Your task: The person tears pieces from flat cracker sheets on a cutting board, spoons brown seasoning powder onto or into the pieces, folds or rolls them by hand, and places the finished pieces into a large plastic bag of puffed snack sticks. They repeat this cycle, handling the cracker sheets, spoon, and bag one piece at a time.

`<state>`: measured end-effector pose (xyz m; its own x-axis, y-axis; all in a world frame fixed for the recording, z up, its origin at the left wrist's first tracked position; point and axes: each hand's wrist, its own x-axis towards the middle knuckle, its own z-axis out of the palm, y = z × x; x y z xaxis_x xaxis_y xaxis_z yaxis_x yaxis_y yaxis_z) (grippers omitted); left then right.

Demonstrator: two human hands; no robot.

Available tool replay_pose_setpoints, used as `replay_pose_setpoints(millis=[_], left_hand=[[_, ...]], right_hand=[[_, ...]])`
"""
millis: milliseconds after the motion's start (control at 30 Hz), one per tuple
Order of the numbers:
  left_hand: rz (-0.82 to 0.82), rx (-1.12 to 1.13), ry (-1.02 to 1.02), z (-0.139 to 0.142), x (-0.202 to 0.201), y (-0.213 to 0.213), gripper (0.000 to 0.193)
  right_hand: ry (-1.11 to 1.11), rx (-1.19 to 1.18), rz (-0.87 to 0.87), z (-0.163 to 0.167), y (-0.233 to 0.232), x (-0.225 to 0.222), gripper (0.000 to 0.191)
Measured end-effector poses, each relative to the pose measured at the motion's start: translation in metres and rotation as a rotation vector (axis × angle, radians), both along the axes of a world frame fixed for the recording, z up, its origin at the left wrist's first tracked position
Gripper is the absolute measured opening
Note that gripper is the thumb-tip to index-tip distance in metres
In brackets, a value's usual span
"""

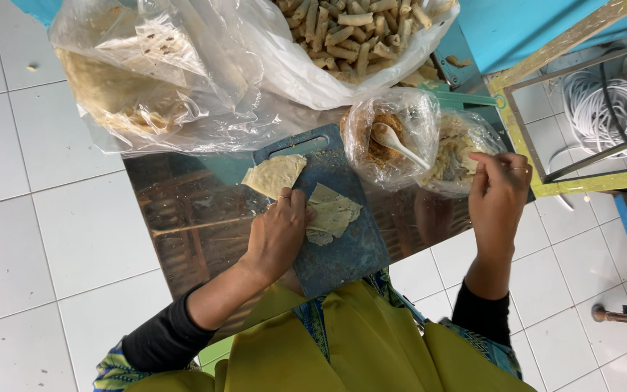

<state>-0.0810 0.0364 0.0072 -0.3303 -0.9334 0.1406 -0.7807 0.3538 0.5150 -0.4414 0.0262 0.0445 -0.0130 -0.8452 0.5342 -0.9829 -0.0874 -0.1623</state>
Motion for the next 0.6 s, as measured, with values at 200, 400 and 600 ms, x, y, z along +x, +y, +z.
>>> replay_pose_setpoints(millis=[200,400,600], left_hand=[[0.018,0.096,0.057,0.003,-0.003,-0.003,0.022],[-0.005,0.089,0.068,0.011,-0.003,-0.005,0.021],[-0.009,0.146,0.044,0.014,-0.002,-0.005,0.021]], right_hand=[[0.178,0.115,0.023,-0.011,-0.007,-0.012,0.054],[0.254,0.141,0.042,-0.017,-0.015,-0.019,0.064],[0.345,0.124,0.066,-0.024,-0.025,-0.026,0.055]])
